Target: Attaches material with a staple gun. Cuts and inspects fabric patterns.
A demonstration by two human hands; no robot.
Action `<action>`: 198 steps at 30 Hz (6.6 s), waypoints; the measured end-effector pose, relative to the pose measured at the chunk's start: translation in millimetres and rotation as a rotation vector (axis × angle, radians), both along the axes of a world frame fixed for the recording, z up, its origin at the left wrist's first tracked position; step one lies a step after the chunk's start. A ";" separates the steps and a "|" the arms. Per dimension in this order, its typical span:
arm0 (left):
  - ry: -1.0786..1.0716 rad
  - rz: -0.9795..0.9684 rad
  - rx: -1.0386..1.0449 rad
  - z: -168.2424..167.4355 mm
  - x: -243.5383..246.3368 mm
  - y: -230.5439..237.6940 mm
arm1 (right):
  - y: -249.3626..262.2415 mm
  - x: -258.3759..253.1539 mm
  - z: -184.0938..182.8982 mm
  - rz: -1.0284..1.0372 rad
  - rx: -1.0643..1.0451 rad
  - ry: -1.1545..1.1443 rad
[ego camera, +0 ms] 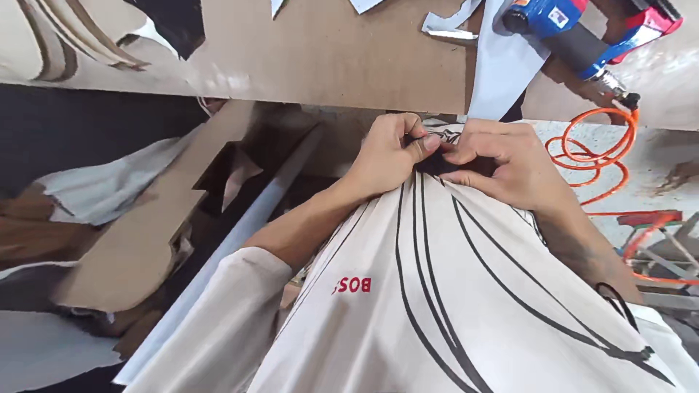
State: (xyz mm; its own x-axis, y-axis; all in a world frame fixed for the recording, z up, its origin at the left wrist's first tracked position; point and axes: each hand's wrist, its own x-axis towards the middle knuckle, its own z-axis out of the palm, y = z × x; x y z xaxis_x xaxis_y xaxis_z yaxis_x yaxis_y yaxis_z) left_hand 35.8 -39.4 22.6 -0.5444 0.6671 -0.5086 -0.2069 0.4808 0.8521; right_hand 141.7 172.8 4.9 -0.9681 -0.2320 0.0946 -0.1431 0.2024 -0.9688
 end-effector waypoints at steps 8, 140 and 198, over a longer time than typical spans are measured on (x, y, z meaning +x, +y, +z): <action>0.107 -0.450 -0.064 -18.0 -34.5 18.9 | 85.8 -13.4 -22.9 -0.337 0.445 -0.021; 0.168 0.550 0.058 -127.5 -79.2 -80.1 | 76.9 -63.5 -45.9 -0.458 0.953 -0.592; 0.966 0.171 -0.054 -156.8 -11.8 -18.9 | -36.9 -72.7 -121.4 -0.029 0.980 -0.366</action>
State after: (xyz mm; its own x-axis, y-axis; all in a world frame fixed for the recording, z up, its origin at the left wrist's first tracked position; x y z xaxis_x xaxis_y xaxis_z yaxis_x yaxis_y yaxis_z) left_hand 24.0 -58.4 -134.2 -0.8292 0.5296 0.1788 0.4972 0.5526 0.6689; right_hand 69.0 136.0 -116.4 -0.9062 -0.0247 -0.4221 0.1435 0.9210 -0.3621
